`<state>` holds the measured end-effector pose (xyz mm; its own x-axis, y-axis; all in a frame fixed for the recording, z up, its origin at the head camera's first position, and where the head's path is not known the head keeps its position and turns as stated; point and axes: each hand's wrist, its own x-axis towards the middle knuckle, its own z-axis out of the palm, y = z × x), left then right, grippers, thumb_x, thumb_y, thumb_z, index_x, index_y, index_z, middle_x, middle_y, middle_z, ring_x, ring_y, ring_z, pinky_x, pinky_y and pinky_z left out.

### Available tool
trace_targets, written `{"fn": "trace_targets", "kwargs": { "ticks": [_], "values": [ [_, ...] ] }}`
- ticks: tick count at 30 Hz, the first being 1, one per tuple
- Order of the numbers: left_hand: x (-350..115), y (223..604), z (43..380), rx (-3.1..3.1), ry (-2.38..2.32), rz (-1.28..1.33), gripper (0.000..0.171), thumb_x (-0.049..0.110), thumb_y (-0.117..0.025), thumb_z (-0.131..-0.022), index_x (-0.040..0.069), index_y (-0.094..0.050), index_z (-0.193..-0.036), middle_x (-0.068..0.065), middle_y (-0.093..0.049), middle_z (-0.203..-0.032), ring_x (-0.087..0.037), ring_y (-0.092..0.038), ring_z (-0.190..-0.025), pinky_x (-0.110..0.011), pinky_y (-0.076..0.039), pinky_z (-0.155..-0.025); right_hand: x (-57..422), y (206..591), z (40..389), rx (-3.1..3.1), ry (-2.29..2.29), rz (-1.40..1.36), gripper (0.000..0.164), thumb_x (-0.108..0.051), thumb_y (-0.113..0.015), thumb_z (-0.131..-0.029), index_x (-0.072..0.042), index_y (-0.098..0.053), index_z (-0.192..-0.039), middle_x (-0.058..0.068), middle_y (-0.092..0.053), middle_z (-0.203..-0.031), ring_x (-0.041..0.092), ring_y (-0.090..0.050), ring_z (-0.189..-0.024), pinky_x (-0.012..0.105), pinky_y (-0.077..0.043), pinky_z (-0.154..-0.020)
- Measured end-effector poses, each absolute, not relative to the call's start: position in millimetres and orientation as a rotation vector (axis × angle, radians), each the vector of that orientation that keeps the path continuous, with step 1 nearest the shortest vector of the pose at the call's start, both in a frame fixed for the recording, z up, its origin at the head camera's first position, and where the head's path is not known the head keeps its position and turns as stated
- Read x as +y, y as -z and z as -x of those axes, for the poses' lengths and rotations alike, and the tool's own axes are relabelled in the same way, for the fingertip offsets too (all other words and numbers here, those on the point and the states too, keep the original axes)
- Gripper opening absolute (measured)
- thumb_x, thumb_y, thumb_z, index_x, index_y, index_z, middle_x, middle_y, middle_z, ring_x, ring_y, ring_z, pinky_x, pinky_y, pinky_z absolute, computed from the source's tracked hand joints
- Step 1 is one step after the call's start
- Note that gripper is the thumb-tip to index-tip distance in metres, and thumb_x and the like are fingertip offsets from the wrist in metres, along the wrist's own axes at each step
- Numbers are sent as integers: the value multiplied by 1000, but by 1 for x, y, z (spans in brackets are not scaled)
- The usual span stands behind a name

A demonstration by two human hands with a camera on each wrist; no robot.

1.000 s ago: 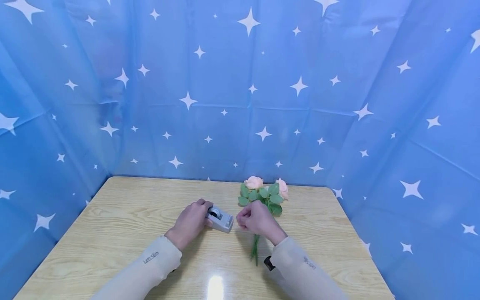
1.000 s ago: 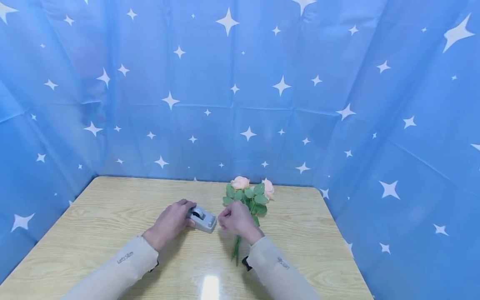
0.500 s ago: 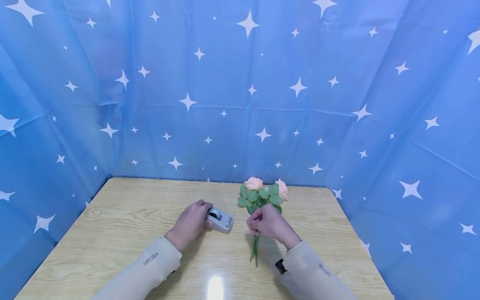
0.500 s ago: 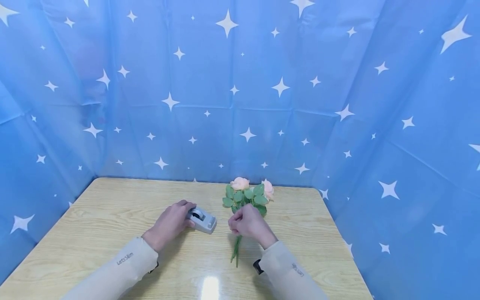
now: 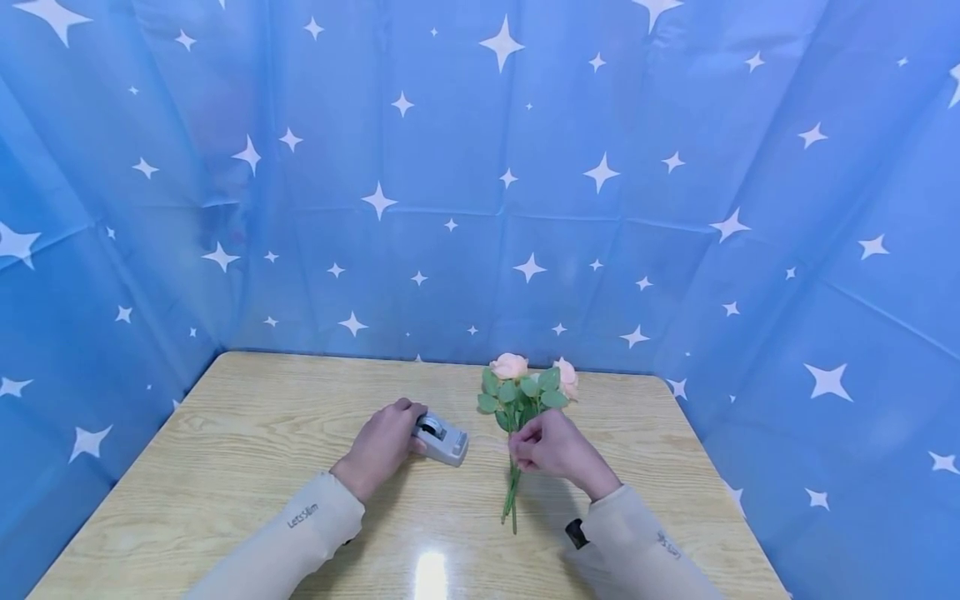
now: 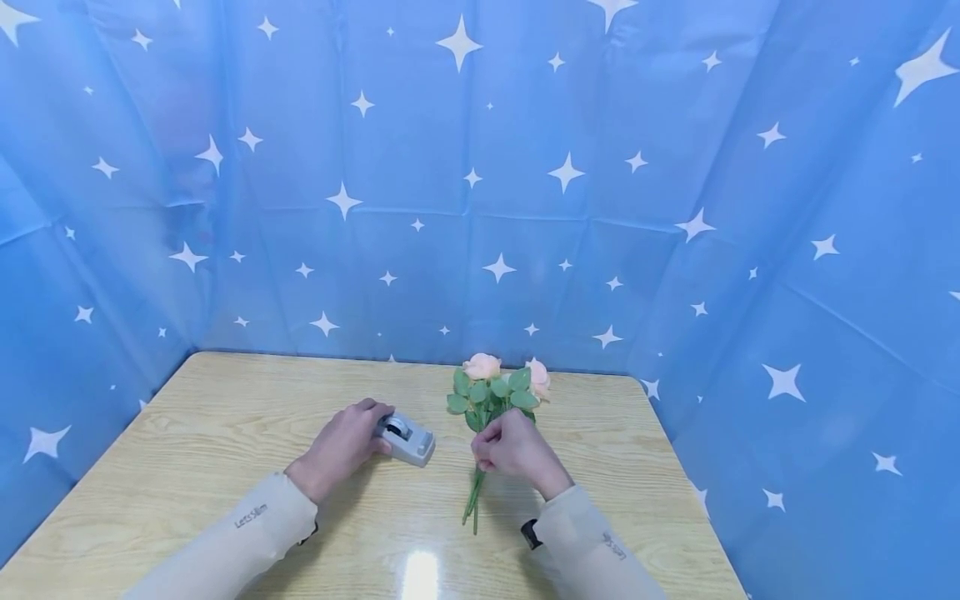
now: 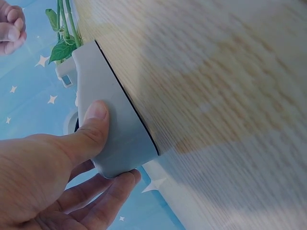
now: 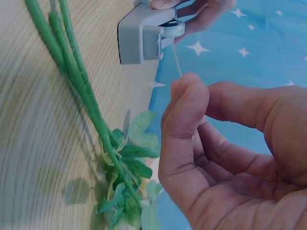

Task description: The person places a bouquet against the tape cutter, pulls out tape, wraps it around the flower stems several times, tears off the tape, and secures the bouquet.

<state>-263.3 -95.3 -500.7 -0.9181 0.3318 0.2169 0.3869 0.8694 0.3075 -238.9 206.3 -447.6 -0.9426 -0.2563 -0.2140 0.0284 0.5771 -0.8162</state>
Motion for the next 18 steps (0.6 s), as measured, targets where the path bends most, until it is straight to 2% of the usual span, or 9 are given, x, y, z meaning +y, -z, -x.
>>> {"fn": "trace_targets", "kwargs": {
  "ticks": [2,7,18],
  "values": [
    [-95,500,263,-2885,520,558,61,32,-83,-88,3,-68,-139,-19,-72,-128,-29,-75,-108,-41,-66,-92,209,447,238,2506,1298,172,16,-4,-65,-105,2,-80,-100,19,-78,-93,24,-72,-76,42,-65,-71],
    [-95,500,263,-2877,519,563,60,32,-83,-88,3,-68,-138,-19,-72,-126,-29,-76,-106,-40,-66,-90,218,447,238,2513,1280,168,16,-5,-66,-105,1,-81,-103,21,-78,-94,26,-74,-78,45,-66,-75],
    [-96,501,263,-2867,526,576,60,32,-83,-87,2,-69,-137,-19,-73,-124,-29,-76,-103,-41,-66,-89,228,449,236,2540,1241,131,15,-2,-66,-103,1,-81,-99,14,-78,-93,28,-75,-81,43,-66,-74]
  ]
}}
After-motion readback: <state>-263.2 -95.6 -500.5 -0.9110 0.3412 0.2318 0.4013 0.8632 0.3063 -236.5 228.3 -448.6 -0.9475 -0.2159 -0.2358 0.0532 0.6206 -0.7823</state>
